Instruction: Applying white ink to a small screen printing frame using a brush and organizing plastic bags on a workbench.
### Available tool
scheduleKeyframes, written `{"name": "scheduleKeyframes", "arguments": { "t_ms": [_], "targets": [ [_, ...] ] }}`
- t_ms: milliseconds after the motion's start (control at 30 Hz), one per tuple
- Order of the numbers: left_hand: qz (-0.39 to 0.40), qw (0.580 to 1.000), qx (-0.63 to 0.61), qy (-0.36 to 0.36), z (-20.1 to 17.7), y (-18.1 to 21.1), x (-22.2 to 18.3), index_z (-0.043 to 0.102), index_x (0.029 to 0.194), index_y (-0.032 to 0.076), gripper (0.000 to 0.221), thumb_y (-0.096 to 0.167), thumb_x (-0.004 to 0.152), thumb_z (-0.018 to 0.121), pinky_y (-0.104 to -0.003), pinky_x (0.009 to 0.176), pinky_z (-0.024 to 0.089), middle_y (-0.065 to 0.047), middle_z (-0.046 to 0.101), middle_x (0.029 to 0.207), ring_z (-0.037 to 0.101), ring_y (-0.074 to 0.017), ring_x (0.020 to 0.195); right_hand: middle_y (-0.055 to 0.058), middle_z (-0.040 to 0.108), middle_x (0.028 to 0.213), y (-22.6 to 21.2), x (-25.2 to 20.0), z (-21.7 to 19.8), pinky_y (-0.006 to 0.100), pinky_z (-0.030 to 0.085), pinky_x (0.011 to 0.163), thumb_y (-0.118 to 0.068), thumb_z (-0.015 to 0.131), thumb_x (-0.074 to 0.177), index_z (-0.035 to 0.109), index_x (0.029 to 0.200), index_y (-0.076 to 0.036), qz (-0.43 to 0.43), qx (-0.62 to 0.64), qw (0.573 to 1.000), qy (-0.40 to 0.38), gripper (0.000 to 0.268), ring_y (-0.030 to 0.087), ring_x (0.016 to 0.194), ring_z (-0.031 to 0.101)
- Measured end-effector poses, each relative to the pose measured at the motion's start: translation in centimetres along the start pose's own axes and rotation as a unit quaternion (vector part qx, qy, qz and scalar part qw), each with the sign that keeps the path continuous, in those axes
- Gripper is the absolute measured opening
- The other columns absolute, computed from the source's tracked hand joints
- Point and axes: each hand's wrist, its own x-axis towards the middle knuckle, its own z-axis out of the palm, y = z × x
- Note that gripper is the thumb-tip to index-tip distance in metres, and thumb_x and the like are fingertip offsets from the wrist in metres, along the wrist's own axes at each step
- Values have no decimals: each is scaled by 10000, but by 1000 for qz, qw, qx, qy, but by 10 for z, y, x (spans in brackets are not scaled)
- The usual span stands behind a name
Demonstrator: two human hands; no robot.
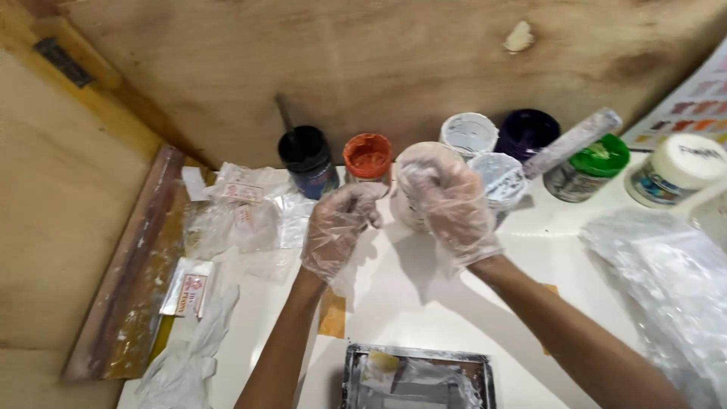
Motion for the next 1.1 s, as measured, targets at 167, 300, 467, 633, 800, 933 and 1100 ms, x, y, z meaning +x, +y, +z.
{"name": "scheduleKeyframes", "arguments": {
  "t_ms": [167,300,467,633,800,933,1100],
  "targets": [
    [4,993,-110,36,-72,-33,-16,730,1091,-71,477,309,810,793,-283,438,555,-142,628,647,600,-160,503,90,750,775,60,3,58,373,597,642,-236,744,871,801,887,-172,40,-14,998,-49,88,197,723,727],
    [-57,975,11,216,-90,-5,-23,735,836,8,166,25,923,594,-207,351,403,-65,505,465,476,-116,363,53,735,776,61,-3,90,308,559,647,-138,718,870,795,903,-154,49,57,992,-99,85,150,706,677],
    [-71,941,-40,327,-146,-63,-29,651,887,101,116,41,966,591,-252,433,549,-49,598,636,569,-100,514,65,743,862,69,-1,129,284,587,666,77,685,822,794,1024,-110,0,76,974,-213,296,134,704,675],
    [40,939,-40,338,-160,-90,-30,675,1051,31,255,-118,887,550,-263,511,565,-154,691,813,654,-178,687,44,718,1241,82,12,154,446,536,1034,-137,714,889,739,1196,-234,-45,-154,921,-356,323,278,1208,657],
    [74,933,-12,352,-167,-102,-38,682,1090,-12,173,-27,943,590,-218,493,554,-168,723,845,688,-163,723,42,685,1305,98,-3,176,466,517,1053,-194,696,909,704,1251,-245,-93,-229,884,-396,346,283,1255,620],
    [103,940,-49,321,-172,-95,-33,671,1084,-13,225,-80,891,577,-255,660,534,-121,669,878,619,-164,801,39,709,1193,118,-9,192,448,538,1003,-250,679,917,716,1179,-237,-222,-297,862,-346,266,262,1166,652],
    [82,909,125,389,-176,-89,-33,746,1008,65,137,32,938,634,-296,648,578,-107,741,825,672,-148,761,36,733,1082,150,-11,201,430,558,954,-305,661,924,728,1108,-229,-327,-367,818,-299,210,241,1078,685]
  ]
}}
